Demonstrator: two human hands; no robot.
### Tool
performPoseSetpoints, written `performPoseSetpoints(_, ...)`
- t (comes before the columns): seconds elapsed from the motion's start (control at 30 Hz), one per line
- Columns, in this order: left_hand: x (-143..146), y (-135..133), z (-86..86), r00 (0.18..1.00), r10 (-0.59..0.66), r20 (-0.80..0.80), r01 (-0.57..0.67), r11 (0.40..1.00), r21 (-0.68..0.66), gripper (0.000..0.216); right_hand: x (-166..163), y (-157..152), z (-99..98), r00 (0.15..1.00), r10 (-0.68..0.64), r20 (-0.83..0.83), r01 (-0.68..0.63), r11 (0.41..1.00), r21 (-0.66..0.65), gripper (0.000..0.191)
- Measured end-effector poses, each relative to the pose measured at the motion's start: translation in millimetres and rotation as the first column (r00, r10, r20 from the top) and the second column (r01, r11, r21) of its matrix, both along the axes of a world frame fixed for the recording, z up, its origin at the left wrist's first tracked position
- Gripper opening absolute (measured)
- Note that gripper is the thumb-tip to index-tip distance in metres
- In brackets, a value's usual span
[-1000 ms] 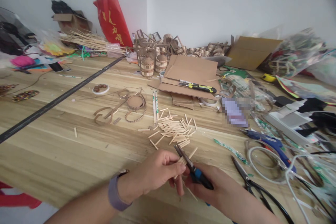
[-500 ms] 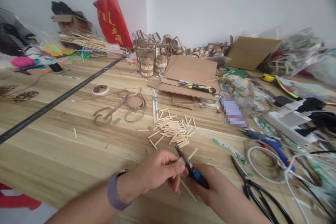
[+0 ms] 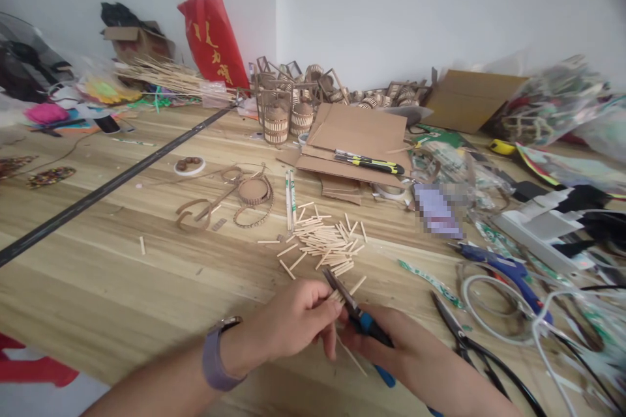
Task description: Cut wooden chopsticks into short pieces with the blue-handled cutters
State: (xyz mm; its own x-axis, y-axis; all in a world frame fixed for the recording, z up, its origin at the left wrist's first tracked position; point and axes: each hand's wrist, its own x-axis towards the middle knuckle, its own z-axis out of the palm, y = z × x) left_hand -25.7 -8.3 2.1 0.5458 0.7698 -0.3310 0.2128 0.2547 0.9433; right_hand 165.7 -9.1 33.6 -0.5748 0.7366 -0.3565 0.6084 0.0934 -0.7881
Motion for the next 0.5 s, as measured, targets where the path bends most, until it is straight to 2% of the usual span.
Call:
performPoseSetpoints(0.23,3.5,-1.9,-4.2,0.998,0.007,0.065,-0.004,0.999,-0.042,0.047,5.9,-0.6,0.3,0.999,-0.032,-0.010,0.031,0.998,-0.049,0.024)
performPoseSetpoints(0.37,6.3,-3.4,-3.9,0.989,0.058,0.139,-0.043,0.993,-0.110,0.048,6.8,0.1,2.3,0.998,-0.043,-0.044,0.043,0.999,-0.015,0.021)
performPoseSetpoints(0.5,8.1,-4.0,-0.5,0.989,0.069,0.131,-0.055,0.993,-0.107,0.050,5.2,0.7,2.8,0.999,-0.019,-0.039,0.019,1.000,0.009,0.021)
